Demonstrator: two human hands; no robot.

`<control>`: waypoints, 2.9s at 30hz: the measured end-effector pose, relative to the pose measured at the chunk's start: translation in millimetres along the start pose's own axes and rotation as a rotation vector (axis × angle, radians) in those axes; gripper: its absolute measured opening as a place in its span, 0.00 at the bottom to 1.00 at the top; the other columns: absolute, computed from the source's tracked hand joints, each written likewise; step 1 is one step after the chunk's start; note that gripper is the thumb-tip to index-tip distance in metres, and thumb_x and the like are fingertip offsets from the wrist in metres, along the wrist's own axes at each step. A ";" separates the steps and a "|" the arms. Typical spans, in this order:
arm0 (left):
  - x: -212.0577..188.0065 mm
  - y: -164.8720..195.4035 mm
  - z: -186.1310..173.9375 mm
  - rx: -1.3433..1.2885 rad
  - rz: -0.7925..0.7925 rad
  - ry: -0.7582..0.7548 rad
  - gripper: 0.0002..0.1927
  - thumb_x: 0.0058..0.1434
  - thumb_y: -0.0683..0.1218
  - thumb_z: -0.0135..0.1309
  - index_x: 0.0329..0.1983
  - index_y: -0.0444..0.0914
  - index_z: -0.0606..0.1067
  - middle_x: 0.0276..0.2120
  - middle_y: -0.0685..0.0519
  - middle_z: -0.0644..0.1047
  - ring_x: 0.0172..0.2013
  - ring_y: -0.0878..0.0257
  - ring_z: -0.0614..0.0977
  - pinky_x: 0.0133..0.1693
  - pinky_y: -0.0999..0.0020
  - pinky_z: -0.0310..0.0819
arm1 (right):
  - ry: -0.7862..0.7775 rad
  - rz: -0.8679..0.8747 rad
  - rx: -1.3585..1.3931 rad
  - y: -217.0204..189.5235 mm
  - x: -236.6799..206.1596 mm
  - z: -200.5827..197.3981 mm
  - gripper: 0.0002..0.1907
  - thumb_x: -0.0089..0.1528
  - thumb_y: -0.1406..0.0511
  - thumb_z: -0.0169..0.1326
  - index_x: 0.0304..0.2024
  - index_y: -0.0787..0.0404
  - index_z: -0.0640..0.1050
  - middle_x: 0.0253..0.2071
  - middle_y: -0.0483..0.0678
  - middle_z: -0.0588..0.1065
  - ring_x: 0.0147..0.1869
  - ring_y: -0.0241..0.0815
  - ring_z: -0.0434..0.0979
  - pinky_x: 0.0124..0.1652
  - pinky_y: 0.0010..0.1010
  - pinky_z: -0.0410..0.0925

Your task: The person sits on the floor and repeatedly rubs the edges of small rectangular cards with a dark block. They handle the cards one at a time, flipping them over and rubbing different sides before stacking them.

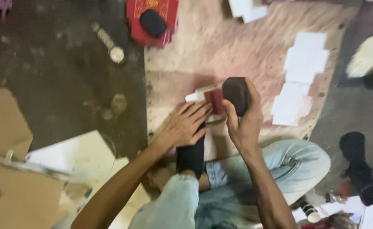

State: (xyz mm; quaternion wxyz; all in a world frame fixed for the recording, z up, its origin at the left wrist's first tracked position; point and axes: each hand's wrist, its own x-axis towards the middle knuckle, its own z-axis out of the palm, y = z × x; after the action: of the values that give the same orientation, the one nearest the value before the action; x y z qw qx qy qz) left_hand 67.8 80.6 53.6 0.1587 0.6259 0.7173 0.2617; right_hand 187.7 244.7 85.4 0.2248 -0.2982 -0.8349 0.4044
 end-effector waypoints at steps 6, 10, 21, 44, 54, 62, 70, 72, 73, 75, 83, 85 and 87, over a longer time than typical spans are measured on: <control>-7.0 18.3 7.4 -0.026 -0.211 0.106 0.32 0.65 0.54 0.57 0.65 0.29 0.68 0.64 0.40 0.71 0.65 0.47 0.71 0.64 0.51 0.63 | -0.081 -0.154 -0.597 28.3 11.6 6.1 0.30 0.61 0.57 0.69 0.64 0.54 0.75 0.43 0.61 0.73 0.41 0.62 0.73 0.38 0.50 0.67; 7.2 51.6 11.7 -0.263 -0.528 0.235 0.39 0.66 0.56 0.58 0.72 0.30 0.61 0.63 0.33 0.70 0.62 0.38 0.71 0.63 0.49 0.65 | -0.015 -0.120 -0.653 47.8 35.1 -13.9 0.23 0.69 0.61 0.66 0.65 0.55 0.76 0.50 0.57 0.73 0.49 0.59 0.73 0.47 0.46 0.68; 50.4 20.8 15.8 -1.061 -0.912 0.262 0.50 0.61 0.58 0.57 0.77 0.37 0.45 0.69 0.38 0.60 0.57 0.53 0.80 0.53 0.64 0.78 | -0.099 -0.138 -0.364 6.6 -23.5 8.0 0.38 0.51 0.60 0.67 0.60 0.71 0.71 0.56 0.66 0.70 0.56 0.65 0.71 0.55 0.48 0.66; 79.6 -123.7 -124.4 0.199 -0.520 0.558 0.31 0.58 0.56 0.70 0.56 0.32 0.75 0.50 0.42 0.77 0.49 0.45 0.79 0.51 0.53 0.75 | 0.186 -0.543 -0.442 -13.6 261.9 39.3 0.23 0.59 0.69 0.65 0.53 0.71 0.73 0.50 0.62 0.73 0.57 0.63 0.72 0.52 0.50 0.68; 67.4 -143.3 -127.7 0.191 -0.483 0.517 0.31 0.60 0.56 0.70 0.58 0.32 0.76 0.50 0.41 0.78 0.48 0.44 0.80 0.50 0.52 0.76 | -0.045 0.129 0.386 -83.2 180.8 131.4 0.19 0.61 0.66 0.66 0.53 0.65 0.79 0.42 0.50 0.75 0.41 0.37 0.77 0.38 0.27 0.73; 72.8 -128.9 -135.0 0.184 -0.453 0.527 0.28 0.61 0.55 0.69 0.57 0.33 0.77 0.46 0.43 0.77 0.47 0.44 0.80 0.48 0.51 0.75 | -0.106 0.066 0.609 -80.4 195.0 117.3 0.21 0.61 0.63 0.67 0.53 0.67 0.79 0.40 0.47 0.78 0.38 0.34 0.77 0.40 0.26 0.74; 65.9 -140.8 -134.6 0.208 -0.399 0.497 0.29 0.59 0.52 0.68 0.57 0.31 0.76 0.47 0.41 0.77 0.46 0.43 0.80 0.47 0.50 0.75 | 0.124 -0.144 0.067 -97.2 181.6 120.9 0.23 0.59 0.60 0.69 0.51 0.67 0.80 0.45 0.53 0.77 0.45 0.45 0.81 0.43 0.31 0.75; 63.2 -140.6 -132.4 0.199 -0.414 0.486 0.29 0.59 0.51 0.67 0.59 0.32 0.76 0.47 0.42 0.77 0.47 0.44 0.80 0.48 0.51 0.76 | 0.123 -0.163 0.023 -98.0 181.5 128.3 0.22 0.61 0.61 0.68 0.52 0.67 0.80 0.44 0.53 0.77 0.43 0.46 0.81 0.43 0.32 0.74; 62.7 -140.3 -131.1 0.189 -0.409 0.472 0.29 0.58 0.51 0.67 0.59 0.32 0.76 0.48 0.42 0.77 0.47 0.44 0.80 0.48 0.51 0.76 | 0.075 -0.031 0.107 -96.8 183.4 131.1 0.21 0.61 0.62 0.68 0.52 0.68 0.79 0.42 0.52 0.78 0.40 0.44 0.82 0.41 0.31 0.74; 63.9 -140.8 -130.4 0.160 -0.410 0.479 0.30 0.60 0.54 0.69 0.59 0.33 0.75 0.47 0.43 0.77 0.47 0.46 0.80 0.49 0.53 0.76 | 0.008 0.257 0.493 -91.9 189.7 131.7 0.20 0.60 0.65 0.66 0.51 0.68 0.79 0.39 0.51 0.79 0.37 0.42 0.83 0.38 0.31 0.75; 80.5 -86.2 -134.6 0.275 -0.431 0.695 0.35 0.57 0.56 0.69 0.59 0.30 0.72 0.50 0.37 0.73 0.51 0.40 0.75 0.54 0.51 0.69 | 0.156 -0.028 0.243 -56.5 122.2 45.7 0.15 0.64 0.73 0.66 0.52 0.67 0.80 0.40 0.50 0.80 0.40 0.37 0.81 0.39 0.29 0.74; 81.6 -39.0 -110.6 -0.128 -0.547 0.657 0.34 0.60 0.53 0.66 0.62 0.27 0.70 0.51 0.38 0.74 0.53 0.45 0.76 0.56 0.54 0.69 | 0.168 -0.246 -0.037 -54.8 74.5 20.5 0.15 0.60 0.74 0.67 0.49 0.66 0.82 0.35 0.51 0.79 0.33 0.39 0.78 0.34 0.30 0.70; 82.3 2.5 -79.5 -0.614 -0.677 0.443 0.26 0.62 0.50 0.62 0.58 0.30 0.73 0.48 0.42 0.79 0.51 0.55 0.80 0.53 0.59 0.73 | 0.043 -0.375 -0.137 -52.5 33.5 2.8 0.17 0.54 0.72 0.68 0.45 0.68 0.82 0.35 0.54 0.79 0.34 0.45 0.77 0.35 0.34 0.70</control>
State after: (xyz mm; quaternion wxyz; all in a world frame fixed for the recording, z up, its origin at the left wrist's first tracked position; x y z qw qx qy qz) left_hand 12.0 147.4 127.9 0.2551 0.2124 0.7863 0.5210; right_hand 145.3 240.0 130.7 0.2932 -0.1607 -0.8963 0.2912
